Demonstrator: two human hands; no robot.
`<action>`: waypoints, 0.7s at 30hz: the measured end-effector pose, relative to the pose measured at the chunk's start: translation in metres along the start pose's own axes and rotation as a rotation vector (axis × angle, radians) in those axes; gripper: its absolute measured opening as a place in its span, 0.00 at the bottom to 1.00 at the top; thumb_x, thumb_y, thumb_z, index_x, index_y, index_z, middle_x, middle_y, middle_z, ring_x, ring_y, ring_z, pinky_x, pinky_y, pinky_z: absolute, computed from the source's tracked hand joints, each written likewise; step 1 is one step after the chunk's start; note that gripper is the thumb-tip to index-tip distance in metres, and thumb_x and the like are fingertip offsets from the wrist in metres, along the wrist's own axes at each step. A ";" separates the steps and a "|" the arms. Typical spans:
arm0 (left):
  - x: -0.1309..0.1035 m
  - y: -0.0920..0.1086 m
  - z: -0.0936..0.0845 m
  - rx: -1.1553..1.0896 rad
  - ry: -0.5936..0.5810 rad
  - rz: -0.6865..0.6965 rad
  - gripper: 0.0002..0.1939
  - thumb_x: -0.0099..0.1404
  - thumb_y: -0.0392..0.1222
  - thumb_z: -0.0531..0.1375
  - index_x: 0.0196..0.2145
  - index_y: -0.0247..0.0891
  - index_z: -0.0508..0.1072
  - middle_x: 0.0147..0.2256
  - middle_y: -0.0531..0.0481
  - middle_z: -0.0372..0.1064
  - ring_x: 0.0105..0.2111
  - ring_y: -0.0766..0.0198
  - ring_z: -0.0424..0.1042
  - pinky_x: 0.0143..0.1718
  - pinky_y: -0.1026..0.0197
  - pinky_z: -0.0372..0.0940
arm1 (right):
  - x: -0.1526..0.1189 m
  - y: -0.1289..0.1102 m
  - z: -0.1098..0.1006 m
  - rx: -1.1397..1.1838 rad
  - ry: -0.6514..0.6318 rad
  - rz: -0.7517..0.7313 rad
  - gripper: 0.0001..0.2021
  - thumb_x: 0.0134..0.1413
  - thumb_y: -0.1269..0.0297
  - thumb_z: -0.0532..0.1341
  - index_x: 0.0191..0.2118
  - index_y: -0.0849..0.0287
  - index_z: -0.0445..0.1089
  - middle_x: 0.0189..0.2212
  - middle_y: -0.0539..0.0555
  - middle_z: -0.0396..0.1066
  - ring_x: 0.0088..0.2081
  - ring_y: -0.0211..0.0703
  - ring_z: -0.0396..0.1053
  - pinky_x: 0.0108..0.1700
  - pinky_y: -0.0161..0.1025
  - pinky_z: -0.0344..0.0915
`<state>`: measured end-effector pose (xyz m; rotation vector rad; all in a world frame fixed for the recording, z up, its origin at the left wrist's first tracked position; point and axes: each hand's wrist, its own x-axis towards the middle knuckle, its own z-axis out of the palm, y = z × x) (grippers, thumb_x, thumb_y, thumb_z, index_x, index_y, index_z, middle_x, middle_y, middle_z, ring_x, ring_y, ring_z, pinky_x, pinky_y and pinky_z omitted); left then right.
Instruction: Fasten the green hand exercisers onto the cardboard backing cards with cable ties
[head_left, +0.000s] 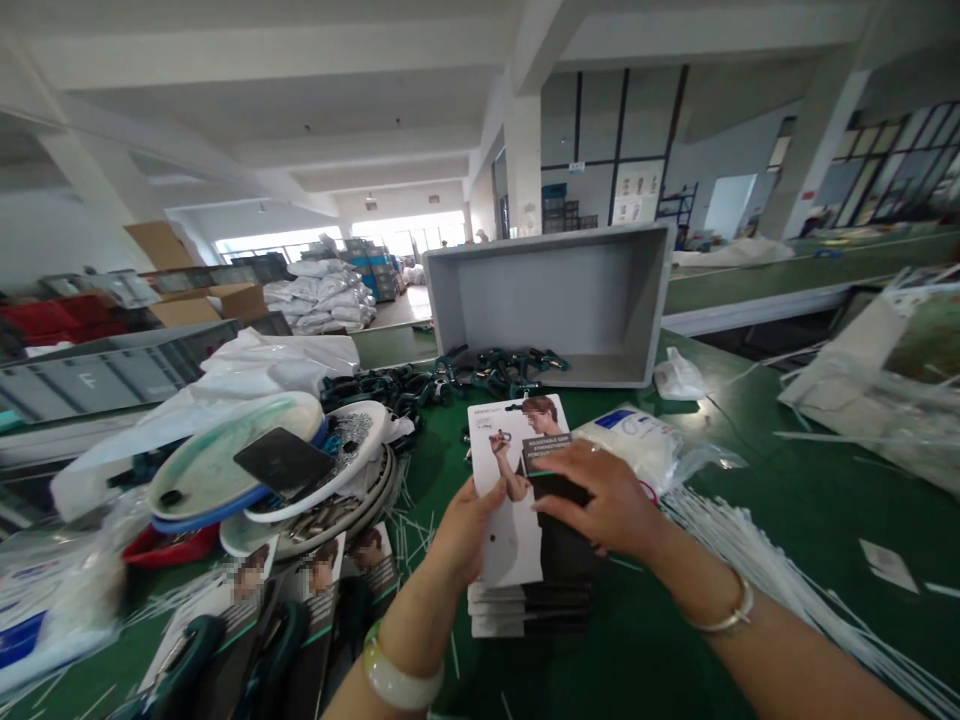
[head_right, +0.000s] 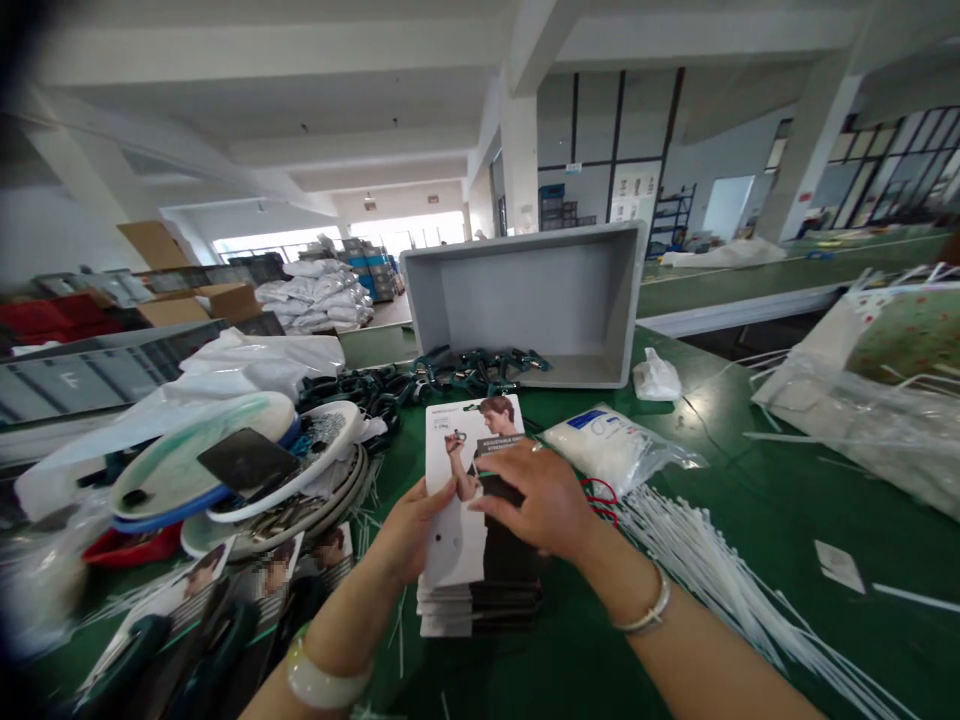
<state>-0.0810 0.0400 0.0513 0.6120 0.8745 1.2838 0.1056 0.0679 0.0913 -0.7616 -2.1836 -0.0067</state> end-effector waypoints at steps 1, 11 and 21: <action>0.004 0.002 -0.003 0.006 0.026 -0.028 0.20 0.49 0.40 0.66 0.41 0.35 0.69 0.30 0.47 0.74 0.26 0.60 0.73 0.33 0.57 0.66 | -0.003 0.010 -0.008 -0.013 0.021 0.108 0.13 0.53 0.56 0.58 0.40 0.58 0.70 0.35 0.55 0.72 0.36 0.43 0.67 0.39 0.39 0.62; 0.034 0.010 -0.025 0.291 0.055 -0.038 0.30 0.43 0.31 0.65 0.46 0.34 0.66 0.34 0.45 0.74 0.30 0.58 0.72 0.32 0.58 0.65 | -0.081 0.048 0.010 -0.433 -0.838 0.319 0.10 0.45 0.75 0.57 0.33 0.64 0.74 0.35 0.65 0.72 0.40 0.55 0.70 0.39 0.45 0.64; 0.007 0.004 -0.061 0.702 0.171 0.084 0.33 0.37 0.37 0.70 0.44 0.33 0.69 0.37 0.43 0.71 0.32 0.60 0.70 0.31 0.63 0.63 | -0.076 0.066 0.010 -0.270 -0.803 0.496 0.08 0.38 0.80 0.56 0.25 0.66 0.70 0.26 0.65 0.73 0.31 0.52 0.71 0.31 0.41 0.61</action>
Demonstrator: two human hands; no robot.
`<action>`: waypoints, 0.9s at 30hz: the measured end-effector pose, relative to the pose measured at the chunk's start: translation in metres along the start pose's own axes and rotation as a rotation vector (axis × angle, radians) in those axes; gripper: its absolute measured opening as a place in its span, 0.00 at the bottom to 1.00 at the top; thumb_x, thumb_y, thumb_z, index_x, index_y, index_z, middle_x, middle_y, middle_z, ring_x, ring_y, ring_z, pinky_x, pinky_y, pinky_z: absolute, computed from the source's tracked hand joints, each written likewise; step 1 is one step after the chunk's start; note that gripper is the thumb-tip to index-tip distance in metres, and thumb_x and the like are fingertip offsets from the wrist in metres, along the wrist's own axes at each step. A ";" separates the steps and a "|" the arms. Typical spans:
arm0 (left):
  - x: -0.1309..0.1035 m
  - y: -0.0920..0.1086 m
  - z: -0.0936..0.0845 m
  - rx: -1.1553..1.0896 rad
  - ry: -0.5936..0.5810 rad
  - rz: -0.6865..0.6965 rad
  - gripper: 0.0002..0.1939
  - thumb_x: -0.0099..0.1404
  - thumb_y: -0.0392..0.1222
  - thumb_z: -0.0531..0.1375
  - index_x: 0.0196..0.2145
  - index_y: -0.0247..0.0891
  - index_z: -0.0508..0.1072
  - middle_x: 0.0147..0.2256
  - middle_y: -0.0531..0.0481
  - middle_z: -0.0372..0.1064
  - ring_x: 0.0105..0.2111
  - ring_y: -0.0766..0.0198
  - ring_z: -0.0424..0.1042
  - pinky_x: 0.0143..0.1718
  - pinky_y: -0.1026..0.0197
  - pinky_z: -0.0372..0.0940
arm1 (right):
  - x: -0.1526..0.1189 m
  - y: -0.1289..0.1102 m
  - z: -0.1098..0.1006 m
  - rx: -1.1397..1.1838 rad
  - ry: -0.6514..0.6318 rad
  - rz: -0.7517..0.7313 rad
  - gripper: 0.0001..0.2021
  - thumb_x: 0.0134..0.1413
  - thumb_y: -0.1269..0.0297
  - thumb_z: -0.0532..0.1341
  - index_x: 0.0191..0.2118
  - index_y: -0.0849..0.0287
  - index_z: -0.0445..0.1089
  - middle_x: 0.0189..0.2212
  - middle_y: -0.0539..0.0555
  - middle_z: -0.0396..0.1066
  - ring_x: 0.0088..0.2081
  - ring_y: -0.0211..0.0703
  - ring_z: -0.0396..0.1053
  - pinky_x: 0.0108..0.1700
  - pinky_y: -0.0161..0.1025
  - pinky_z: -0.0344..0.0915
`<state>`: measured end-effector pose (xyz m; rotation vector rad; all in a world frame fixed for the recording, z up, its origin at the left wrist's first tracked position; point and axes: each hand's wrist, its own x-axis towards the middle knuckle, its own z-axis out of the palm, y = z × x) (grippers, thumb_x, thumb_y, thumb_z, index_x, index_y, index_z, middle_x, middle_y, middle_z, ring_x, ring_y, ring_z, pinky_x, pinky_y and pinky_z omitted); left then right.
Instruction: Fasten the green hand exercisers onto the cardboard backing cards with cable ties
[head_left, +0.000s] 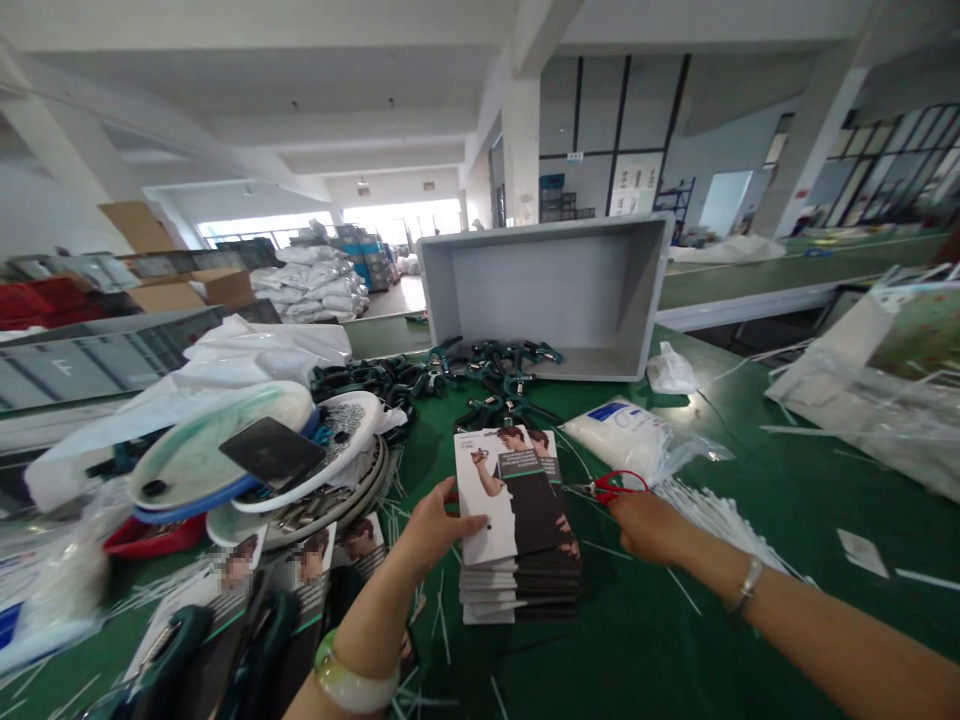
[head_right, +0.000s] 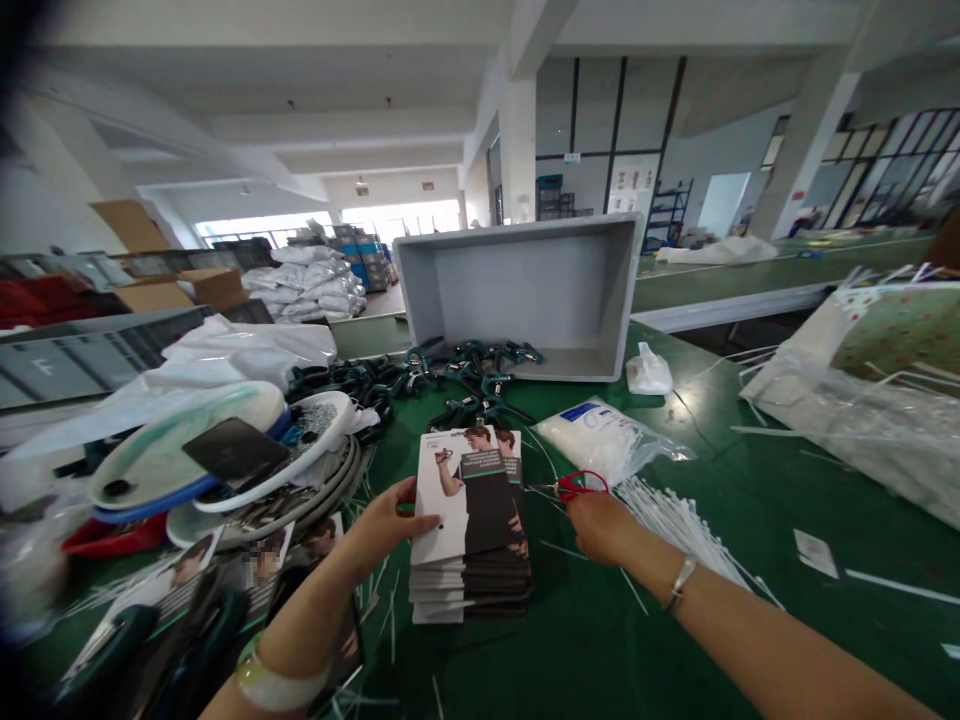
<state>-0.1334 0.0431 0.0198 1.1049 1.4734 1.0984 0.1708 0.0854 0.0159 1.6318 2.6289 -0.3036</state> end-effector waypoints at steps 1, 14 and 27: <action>-0.002 -0.001 0.000 -0.014 -0.030 0.017 0.31 0.38 0.37 0.70 0.43 0.33 0.70 0.37 0.44 0.72 0.32 0.60 0.70 0.31 0.63 0.63 | -0.002 0.006 -0.004 0.038 0.000 0.008 0.06 0.39 0.78 0.56 0.25 0.66 0.69 0.26 0.62 0.73 0.30 0.50 0.71 0.30 0.40 0.61; -0.024 0.011 0.016 -0.224 -0.159 -0.079 0.38 0.41 0.35 0.69 0.51 0.37 0.63 0.40 0.43 0.72 0.32 0.59 0.72 0.26 0.64 0.64 | -0.008 -0.032 -0.042 1.536 -0.125 0.154 0.17 0.37 0.59 0.68 0.31 0.62 0.62 0.24 0.49 0.70 0.17 0.25 0.58 0.16 0.25 0.41; -0.042 0.019 0.018 -0.219 -0.122 -0.175 0.34 0.48 0.38 0.65 0.51 0.39 0.56 0.32 0.49 0.71 0.21 0.67 0.71 0.16 0.71 0.55 | 0.001 -0.078 -0.044 1.328 -0.171 -0.001 0.15 0.45 0.55 0.62 0.33 0.62 0.63 0.23 0.48 0.68 0.17 0.27 0.55 0.18 0.29 0.43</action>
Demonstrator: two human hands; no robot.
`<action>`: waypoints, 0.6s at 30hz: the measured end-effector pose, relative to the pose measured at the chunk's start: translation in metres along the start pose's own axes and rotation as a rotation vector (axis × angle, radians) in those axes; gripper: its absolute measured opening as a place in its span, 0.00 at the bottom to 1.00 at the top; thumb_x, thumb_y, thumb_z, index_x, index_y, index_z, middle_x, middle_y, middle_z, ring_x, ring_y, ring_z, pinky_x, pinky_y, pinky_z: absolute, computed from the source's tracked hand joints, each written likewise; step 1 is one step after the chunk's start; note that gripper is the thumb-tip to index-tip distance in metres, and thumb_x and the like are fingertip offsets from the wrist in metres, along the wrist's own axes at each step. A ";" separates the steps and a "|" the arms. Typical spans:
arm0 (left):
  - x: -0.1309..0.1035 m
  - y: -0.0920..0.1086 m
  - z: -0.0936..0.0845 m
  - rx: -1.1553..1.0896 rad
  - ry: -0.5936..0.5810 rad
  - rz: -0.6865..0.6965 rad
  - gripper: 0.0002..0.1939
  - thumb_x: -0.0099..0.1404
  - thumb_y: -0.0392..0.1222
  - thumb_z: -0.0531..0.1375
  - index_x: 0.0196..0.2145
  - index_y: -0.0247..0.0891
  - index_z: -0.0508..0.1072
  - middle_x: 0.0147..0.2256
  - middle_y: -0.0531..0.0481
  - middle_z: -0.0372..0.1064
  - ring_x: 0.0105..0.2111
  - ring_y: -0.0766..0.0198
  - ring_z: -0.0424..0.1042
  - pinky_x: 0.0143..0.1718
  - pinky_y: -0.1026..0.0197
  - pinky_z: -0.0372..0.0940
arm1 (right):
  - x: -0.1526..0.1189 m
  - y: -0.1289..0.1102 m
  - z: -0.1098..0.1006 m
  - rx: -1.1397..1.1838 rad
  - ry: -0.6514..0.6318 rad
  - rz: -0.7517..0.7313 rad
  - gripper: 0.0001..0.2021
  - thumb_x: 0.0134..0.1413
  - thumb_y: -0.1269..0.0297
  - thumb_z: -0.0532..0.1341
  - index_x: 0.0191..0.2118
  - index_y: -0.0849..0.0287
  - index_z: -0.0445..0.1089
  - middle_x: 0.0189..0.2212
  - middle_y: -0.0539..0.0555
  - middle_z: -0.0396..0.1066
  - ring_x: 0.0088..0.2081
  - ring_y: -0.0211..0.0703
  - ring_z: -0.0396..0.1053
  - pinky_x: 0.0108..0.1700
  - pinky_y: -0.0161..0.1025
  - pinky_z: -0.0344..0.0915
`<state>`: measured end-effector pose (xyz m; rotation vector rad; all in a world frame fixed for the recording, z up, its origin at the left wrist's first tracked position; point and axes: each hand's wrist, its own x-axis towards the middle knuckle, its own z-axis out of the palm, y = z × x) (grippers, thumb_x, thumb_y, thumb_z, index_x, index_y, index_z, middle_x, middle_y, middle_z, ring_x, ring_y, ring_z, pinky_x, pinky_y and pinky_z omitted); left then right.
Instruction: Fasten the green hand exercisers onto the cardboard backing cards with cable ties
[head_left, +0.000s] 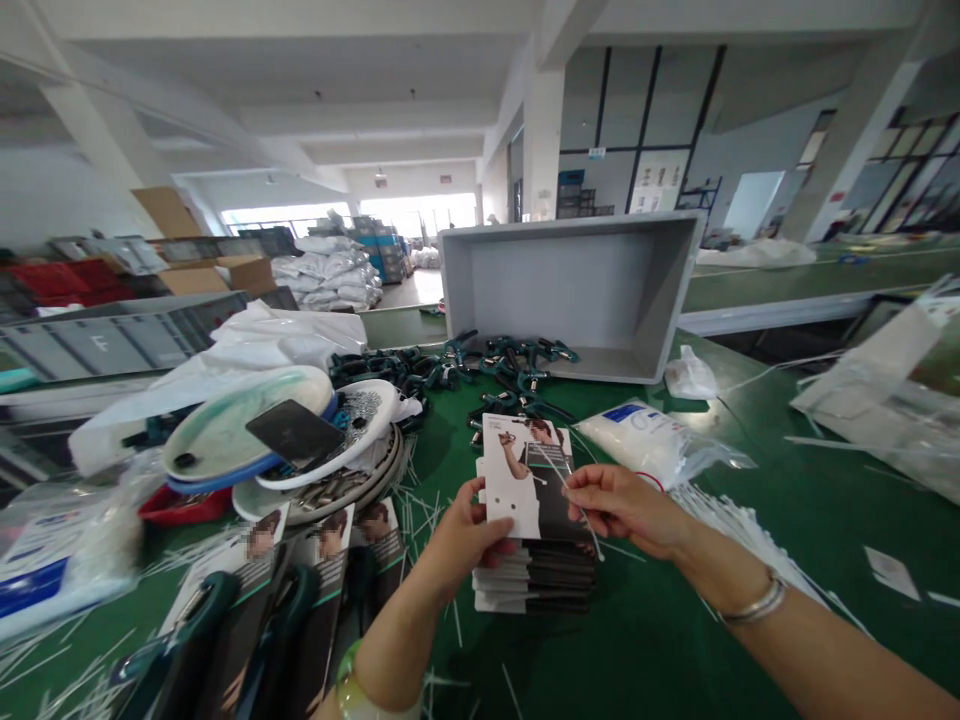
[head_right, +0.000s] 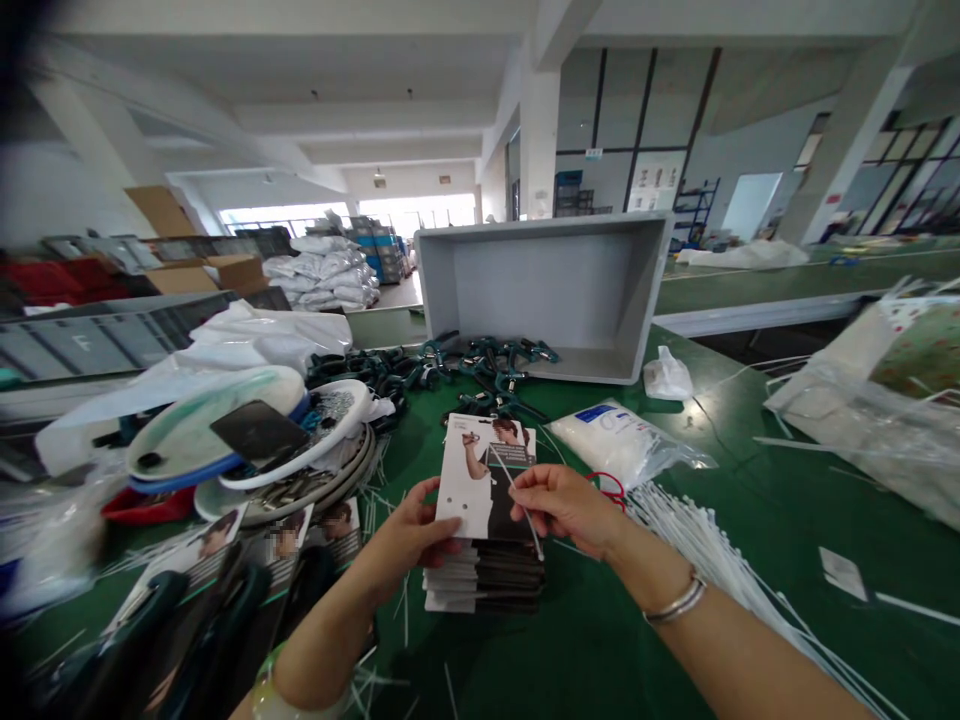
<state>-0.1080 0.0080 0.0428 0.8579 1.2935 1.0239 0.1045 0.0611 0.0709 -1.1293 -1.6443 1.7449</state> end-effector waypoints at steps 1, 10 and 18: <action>0.000 0.000 -0.001 -0.004 0.013 0.004 0.34 0.48 0.37 0.65 0.51 0.39 0.56 0.32 0.49 0.71 0.21 0.67 0.71 0.16 0.71 0.55 | -0.002 -0.002 0.002 -0.144 -0.012 -0.035 0.13 0.48 0.55 0.60 0.32 0.61 0.63 0.22 0.48 0.67 0.18 0.28 0.56 0.20 0.30 0.46; -0.001 -0.006 -0.009 -0.040 0.034 0.056 0.27 0.51 0.34 0.61 0.48 0.37 0.57 0.33 0.49 0.69 0.20 0.70 0.69 0.19 0.69 0.60 | -0.025 -0.029 0.019 -1.637 0.123 -0.547 0.08 0.52 0.71 0.54 0.28 0.58 0.69 0.25 0.54 0.70 0.32 0.45 0.65 0.33 0.41 0.49; -0.005 -0.002 -0.008 -0.043 -0.008 0.099 0.25 0.52 0.33 0.59 0.48 0.38 0.56 0.40 0.47 0.65 0.21 0.73 0.69 0.19 0.70 0.59 | -0.008 -0.038 0.026 -1.828 0.122 -0.841 0.05 0.50 0.74 0.57 0.27 0.59 0.67 0.25 0.52 0.69 0.32 0.43 0.63 0.35 0.42 0.46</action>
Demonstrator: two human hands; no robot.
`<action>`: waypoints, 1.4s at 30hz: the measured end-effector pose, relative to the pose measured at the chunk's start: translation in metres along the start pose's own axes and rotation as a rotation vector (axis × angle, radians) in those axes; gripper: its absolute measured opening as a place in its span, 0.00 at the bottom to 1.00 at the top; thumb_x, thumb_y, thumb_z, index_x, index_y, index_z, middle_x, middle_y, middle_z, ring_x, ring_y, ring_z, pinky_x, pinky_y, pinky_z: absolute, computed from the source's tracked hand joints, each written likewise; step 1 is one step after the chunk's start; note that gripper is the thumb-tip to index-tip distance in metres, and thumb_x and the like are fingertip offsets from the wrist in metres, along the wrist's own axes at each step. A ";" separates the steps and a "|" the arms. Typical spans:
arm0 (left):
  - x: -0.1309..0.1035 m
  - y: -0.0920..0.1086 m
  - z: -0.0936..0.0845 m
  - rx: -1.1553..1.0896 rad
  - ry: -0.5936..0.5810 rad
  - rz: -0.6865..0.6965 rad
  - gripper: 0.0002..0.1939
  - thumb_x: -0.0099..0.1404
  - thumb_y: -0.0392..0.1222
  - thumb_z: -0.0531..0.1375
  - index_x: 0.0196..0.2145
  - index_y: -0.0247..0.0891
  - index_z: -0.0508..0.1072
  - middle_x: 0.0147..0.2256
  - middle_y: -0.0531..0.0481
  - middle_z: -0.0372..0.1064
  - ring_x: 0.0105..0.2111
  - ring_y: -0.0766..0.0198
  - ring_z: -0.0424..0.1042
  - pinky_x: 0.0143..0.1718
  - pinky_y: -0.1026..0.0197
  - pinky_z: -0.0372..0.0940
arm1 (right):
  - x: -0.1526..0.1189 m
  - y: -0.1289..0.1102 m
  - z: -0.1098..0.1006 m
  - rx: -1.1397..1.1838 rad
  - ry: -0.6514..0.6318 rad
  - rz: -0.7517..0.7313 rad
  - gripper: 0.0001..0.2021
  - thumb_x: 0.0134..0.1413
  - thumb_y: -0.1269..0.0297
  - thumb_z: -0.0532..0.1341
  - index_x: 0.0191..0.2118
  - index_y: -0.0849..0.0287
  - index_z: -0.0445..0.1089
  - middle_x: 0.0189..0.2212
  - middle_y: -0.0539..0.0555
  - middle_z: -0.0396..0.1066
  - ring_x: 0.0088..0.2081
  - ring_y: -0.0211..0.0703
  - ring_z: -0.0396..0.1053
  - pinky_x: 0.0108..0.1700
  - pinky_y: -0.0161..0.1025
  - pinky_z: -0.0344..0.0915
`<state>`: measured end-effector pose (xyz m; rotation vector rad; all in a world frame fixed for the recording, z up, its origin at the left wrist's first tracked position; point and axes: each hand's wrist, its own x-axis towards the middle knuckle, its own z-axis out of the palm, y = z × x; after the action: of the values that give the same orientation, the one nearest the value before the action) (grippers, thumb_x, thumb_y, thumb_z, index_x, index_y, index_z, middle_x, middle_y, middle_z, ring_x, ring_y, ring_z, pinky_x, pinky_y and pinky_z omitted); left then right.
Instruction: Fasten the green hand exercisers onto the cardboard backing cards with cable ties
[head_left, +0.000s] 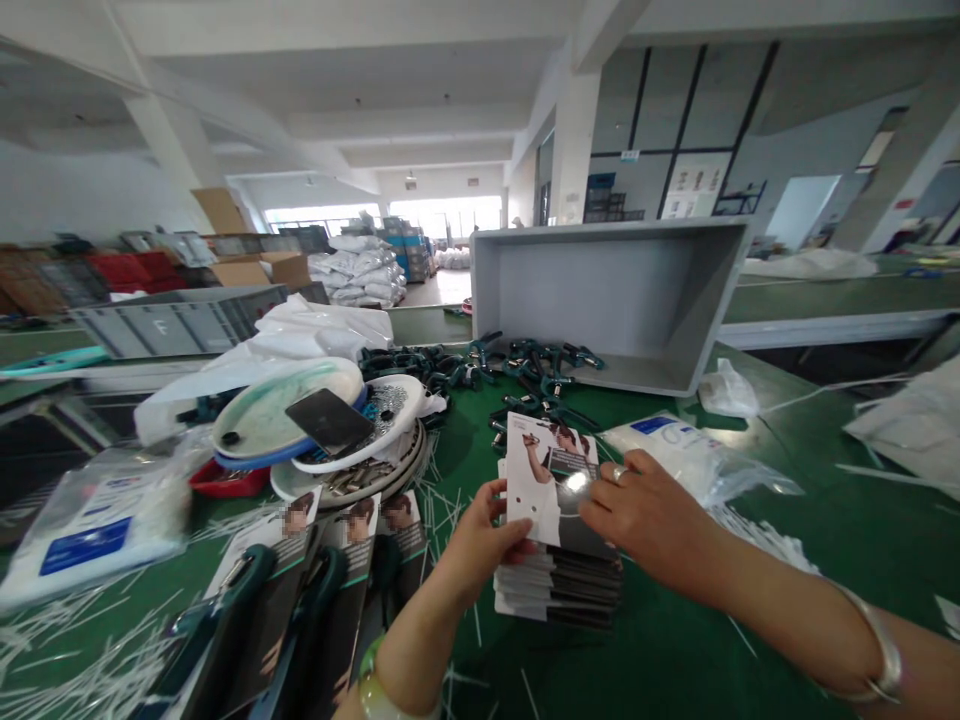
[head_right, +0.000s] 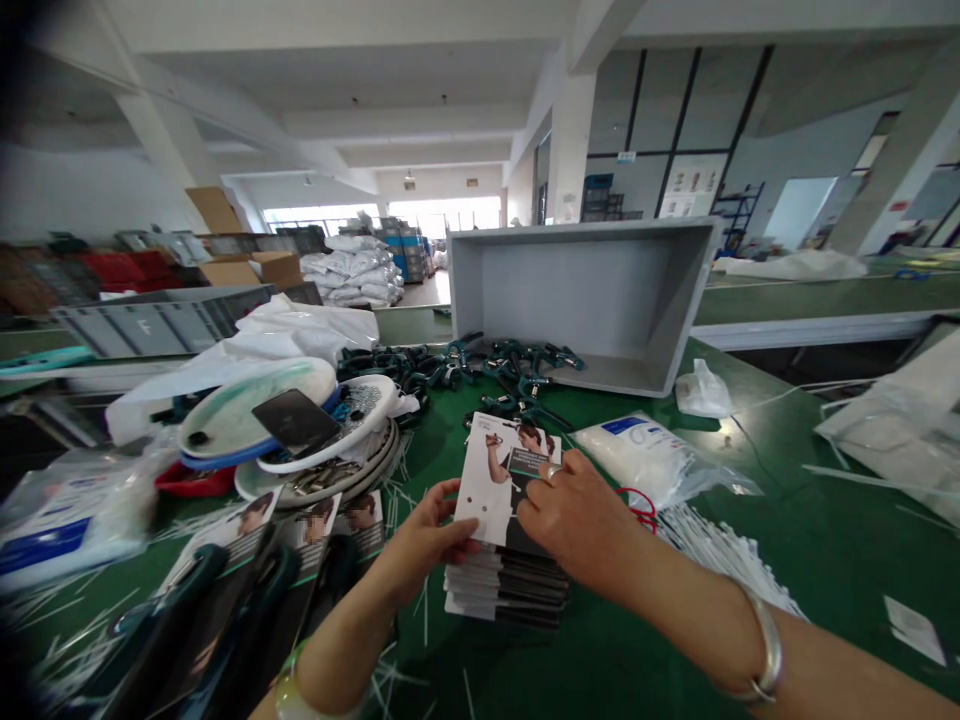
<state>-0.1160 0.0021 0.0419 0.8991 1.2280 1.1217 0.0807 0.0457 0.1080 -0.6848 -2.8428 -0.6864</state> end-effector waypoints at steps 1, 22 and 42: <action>-0.001 0.001 0.000 -0.003 0.000 0.003 0.25 0.52 0.33 0.59 0.48 0.38 0.56 0.40 0.47 0.65 0.21 0.73 0.69 0.19 0.71 0.59 | 0.002 0.001 -0.002 -0.010 0.005 -0.030 0.04 0.49 0.74 0.58 0.28 0.59 0.67 0.26 0.52 0.70 0.32 0.43 0.63 0.36 0.43 0.46; 0.001 0.001 0.010 -0.565 -0.118 -0.275 0.10 0.62 0.41 0.55 0.39 0.33 0.64 0.28 0.48 0.70 0.23 0.69 0.72 0.20 0.72 0.65 | 0.003 -0.004 0.047 -0.046 0.390 -0.120 0.08 0.55 0.72 0.53 0.36 0.61 0.69 0.28 0.54 0.71 0.30 0.43 0.61 0.33 0.42 0.50; 0.006 0.000 0.060 -0.332 0.265 0.595 0.26 0.54 0.37 0.62 0.48 0.43 0.56 0.27 0.57 0.69 0.30 0.70 0.69 0.38 0.66 0.63 | -0.019 -0.043 0.045 0.302 0.457 0.530 0.16 0.58 0.61 0.52 0.49 0.59 0.67 0.45 0.60 0.70 0.46 0.50 0.66 0.52 0.53 0.58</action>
<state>-0.0568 0.0112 0.0498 0.9001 0.9537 1.9091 0.0770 0.0251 0.0462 -1.0131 -2.1479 -0.2707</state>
